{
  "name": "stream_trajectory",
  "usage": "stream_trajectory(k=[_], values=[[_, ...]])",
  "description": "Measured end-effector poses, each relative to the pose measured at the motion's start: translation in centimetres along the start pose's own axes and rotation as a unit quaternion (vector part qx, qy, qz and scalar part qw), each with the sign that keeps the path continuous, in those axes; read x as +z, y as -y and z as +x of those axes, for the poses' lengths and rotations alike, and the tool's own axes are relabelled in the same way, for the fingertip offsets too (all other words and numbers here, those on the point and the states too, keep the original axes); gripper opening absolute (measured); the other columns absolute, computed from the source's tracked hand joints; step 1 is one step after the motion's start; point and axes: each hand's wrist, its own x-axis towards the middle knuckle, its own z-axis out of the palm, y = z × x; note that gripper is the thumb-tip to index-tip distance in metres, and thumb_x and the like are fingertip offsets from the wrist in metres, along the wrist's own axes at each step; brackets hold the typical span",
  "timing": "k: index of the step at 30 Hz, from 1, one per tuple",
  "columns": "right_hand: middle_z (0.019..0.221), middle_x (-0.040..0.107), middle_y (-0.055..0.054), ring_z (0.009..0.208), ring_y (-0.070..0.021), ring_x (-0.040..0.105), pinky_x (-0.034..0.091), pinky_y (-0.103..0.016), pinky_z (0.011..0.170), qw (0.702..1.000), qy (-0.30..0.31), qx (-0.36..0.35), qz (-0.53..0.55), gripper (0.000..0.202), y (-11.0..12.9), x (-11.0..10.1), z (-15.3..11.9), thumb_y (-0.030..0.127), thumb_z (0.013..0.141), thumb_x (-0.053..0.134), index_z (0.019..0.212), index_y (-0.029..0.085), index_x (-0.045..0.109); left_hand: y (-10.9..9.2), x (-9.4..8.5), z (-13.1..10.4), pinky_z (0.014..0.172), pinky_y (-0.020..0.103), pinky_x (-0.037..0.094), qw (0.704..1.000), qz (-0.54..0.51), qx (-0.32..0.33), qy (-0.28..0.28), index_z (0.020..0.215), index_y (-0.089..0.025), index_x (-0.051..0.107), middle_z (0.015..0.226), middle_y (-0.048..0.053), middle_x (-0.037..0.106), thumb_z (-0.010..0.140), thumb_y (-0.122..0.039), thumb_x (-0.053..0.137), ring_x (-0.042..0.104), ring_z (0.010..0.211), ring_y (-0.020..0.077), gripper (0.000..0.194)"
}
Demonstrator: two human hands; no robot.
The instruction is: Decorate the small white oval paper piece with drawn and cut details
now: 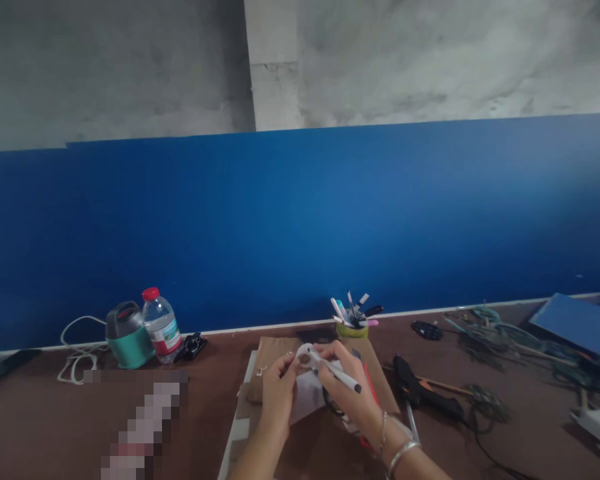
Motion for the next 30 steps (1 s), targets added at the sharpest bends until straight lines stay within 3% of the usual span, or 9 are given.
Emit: stream_trajectory(k=[14,30], values=[[0.091,0.071,-0.007,0.089,-0.0225,0.064,0.047,-0.027,0.072,1.0,0.005,0.017,-0.001,0.006,0.68,-0.02,-0.01,0.017,0.068,0.049,0.068,0.021,0.054,0.04,-0.08,0.04,0.036,0.018,0.015,1.0,0.009,0.006,0.016,0.087,-0.012,0.069,0.038,-0.009,0.032,0.062,-0.057,0.065,0.024,0.035,0.0048,0.052],[0.086,0.071,-0.004,0.08,-0.0204,0.065,0.047,-0.026,0.067,1.0,-0.011,0.007,-0.003,0.009,-0.01,0.1,0.04,0.015,0.068,0.048,0.067,0.021,0.054,-0.03,-0.01,0.09,0.037,0.018,0.016,1.0,0.008,0.003,-0.002,0.084,-0.011,0.07,0.035,-0.009,0.034,0.059,-0.055,0.067,0.027,0.034,0.0059,0.05]])
